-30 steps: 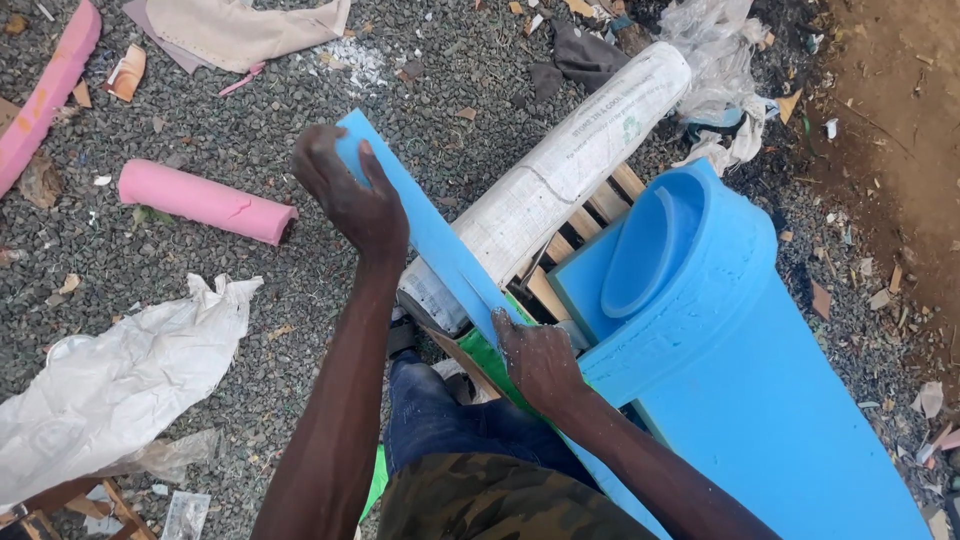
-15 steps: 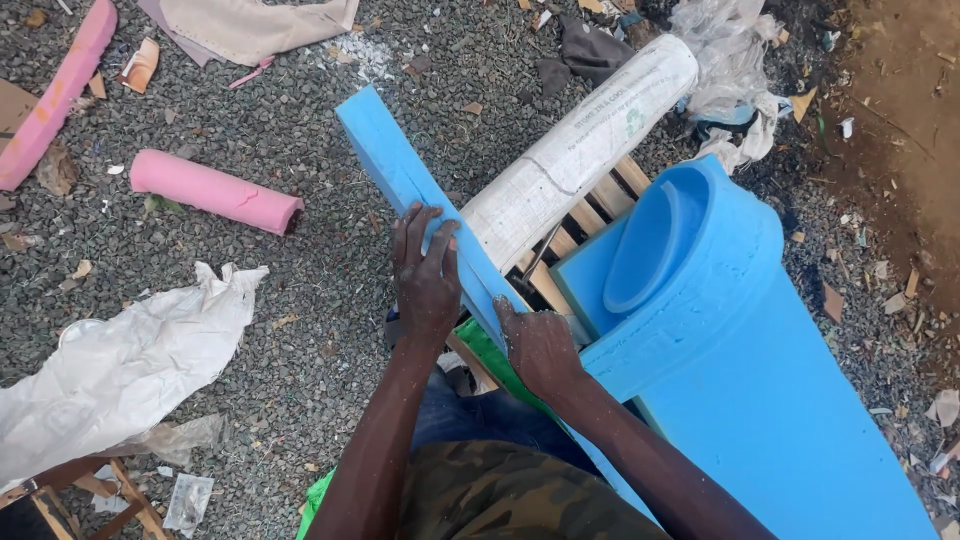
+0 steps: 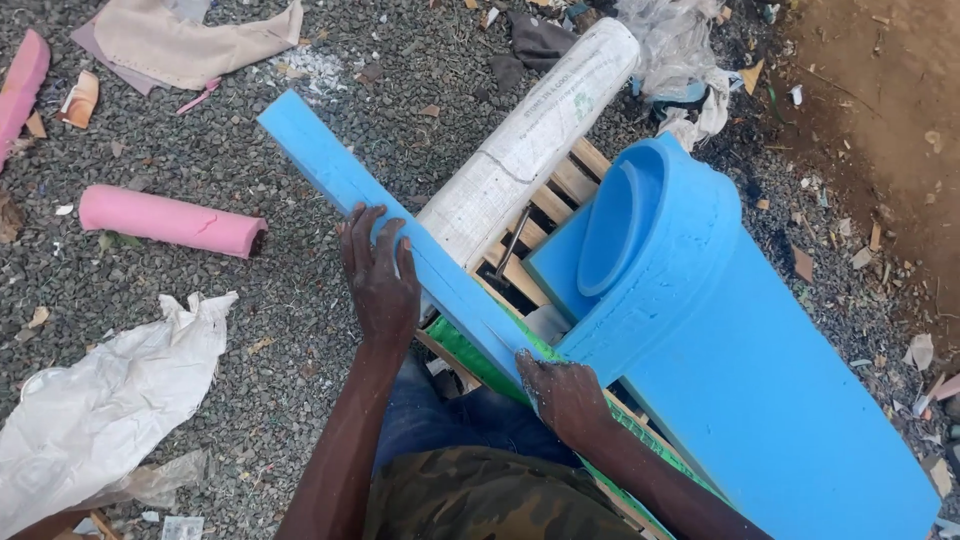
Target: Cutting a long strip of blue upholstery foam using a manual blade on the ground.
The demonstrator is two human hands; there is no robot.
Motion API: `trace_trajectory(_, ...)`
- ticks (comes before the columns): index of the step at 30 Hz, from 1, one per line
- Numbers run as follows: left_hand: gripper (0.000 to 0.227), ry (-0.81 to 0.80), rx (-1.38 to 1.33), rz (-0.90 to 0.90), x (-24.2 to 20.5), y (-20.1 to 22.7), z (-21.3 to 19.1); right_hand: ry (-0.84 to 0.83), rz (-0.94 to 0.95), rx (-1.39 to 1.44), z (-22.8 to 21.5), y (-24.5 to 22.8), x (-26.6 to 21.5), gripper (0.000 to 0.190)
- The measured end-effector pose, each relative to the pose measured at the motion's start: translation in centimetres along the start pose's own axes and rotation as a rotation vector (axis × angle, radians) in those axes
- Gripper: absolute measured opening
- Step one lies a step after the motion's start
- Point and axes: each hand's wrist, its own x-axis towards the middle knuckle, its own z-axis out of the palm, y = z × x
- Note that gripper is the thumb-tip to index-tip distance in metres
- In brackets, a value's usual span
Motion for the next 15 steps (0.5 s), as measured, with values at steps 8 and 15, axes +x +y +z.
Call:
trace_trajectory(8, 0.017, -0.195, -0.133, -0.028, -5.7, 2.6, -0.1, 0.073, 0.067, 0.066, -3.4, -1.2, 0.5, 0.039)
trace_trajectory(15, 0.024, -0.275, -0.126, -0.063, -5.5, 2.8, -1.5, -0.143, 0.033, -0.03, -3.7, -2.1, 0.1, 0.054)
